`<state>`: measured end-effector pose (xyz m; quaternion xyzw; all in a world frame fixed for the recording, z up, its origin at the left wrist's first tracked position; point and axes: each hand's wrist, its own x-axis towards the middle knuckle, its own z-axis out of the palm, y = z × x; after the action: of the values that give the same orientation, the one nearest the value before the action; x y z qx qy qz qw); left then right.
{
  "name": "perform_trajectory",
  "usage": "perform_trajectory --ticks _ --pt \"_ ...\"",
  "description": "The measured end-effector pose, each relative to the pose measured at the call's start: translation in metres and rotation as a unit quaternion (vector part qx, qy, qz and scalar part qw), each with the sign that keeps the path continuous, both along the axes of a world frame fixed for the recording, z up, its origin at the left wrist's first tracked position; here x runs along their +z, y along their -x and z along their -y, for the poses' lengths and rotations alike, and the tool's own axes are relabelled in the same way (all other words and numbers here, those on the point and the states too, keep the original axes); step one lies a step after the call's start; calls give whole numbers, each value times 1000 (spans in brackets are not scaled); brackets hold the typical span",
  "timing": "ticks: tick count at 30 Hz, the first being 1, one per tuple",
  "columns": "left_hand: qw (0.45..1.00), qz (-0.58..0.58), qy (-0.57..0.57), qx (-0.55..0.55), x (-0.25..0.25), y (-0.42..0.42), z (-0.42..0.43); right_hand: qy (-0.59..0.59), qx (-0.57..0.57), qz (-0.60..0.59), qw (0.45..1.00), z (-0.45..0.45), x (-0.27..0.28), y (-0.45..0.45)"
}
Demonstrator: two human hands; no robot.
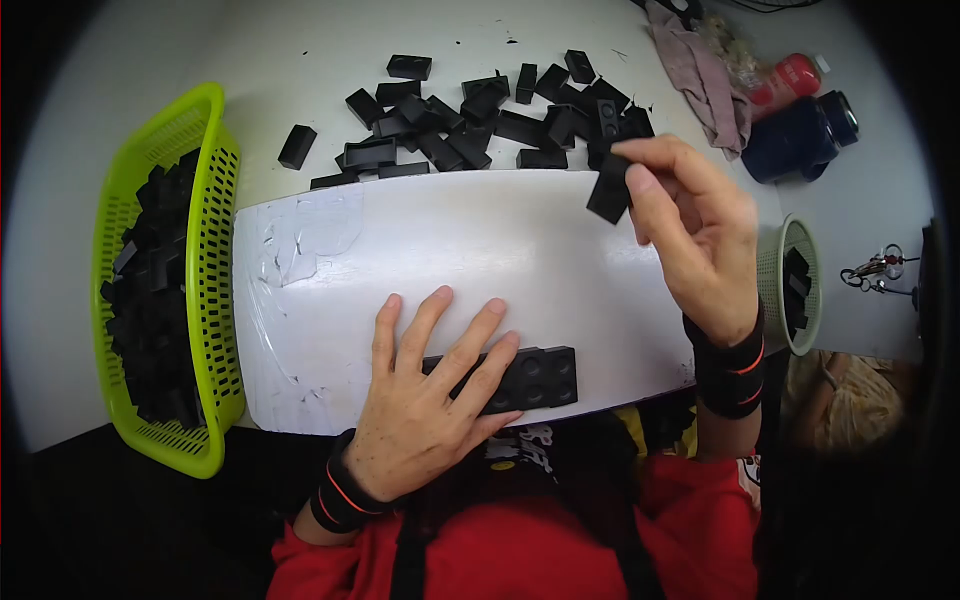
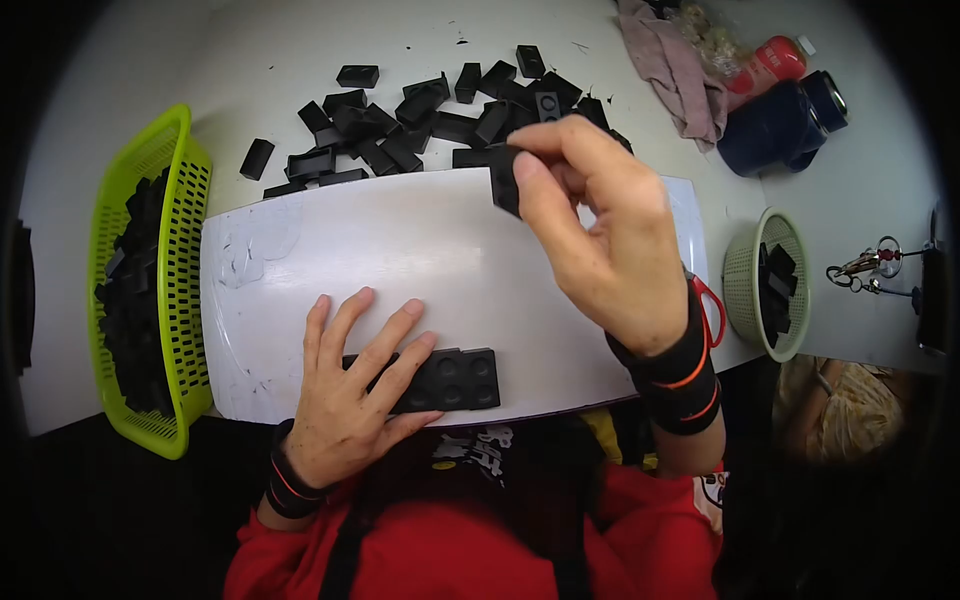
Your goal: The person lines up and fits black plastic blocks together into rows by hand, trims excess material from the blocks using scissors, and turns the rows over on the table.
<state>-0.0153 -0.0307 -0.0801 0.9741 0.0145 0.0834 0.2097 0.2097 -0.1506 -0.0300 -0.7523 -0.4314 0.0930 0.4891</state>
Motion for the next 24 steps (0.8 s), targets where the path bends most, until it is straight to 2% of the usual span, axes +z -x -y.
perform_trajectory --ticks 1,2,4,5,7,10,13,17,22,23,24 --pt "1000 -4 2 1 1 0 0 67 29 -89 993 22 10 13" --pt "1000 -9 4 2 1 -1 1 105 122 -111 981 42 8 13" --pt "1000 -14 8 3 1 0 2 137 177 -134 965 65 -5 28" --pt "1000 -14 6 5 1 -1 1 122 161 -103 974 69 -17 38" --pt "1000 -19 2 2 1 -1 2 76 22 9 997 68 -36 55" --pt "1000 -21 -7 1 1 0 1 42 15 -21 999 69 -46 69" --pt "1000 -23 -15 4 1 -1 1 90 92 17 991 70 -29 70" --pt "999 -24 -21 5 1 -1 2 91 118 72 986 74 -38 68" --pt "999 -22 -30 -2 -1 0 0 23 112 98 989 75 -57 67" --pt "1000 -13 -23 1 -2 0 1 22 111 97 989 76 -55 67" --pt "1000 -3 -16 4 -3 0 1 24 98 30 994 78 -50 68"
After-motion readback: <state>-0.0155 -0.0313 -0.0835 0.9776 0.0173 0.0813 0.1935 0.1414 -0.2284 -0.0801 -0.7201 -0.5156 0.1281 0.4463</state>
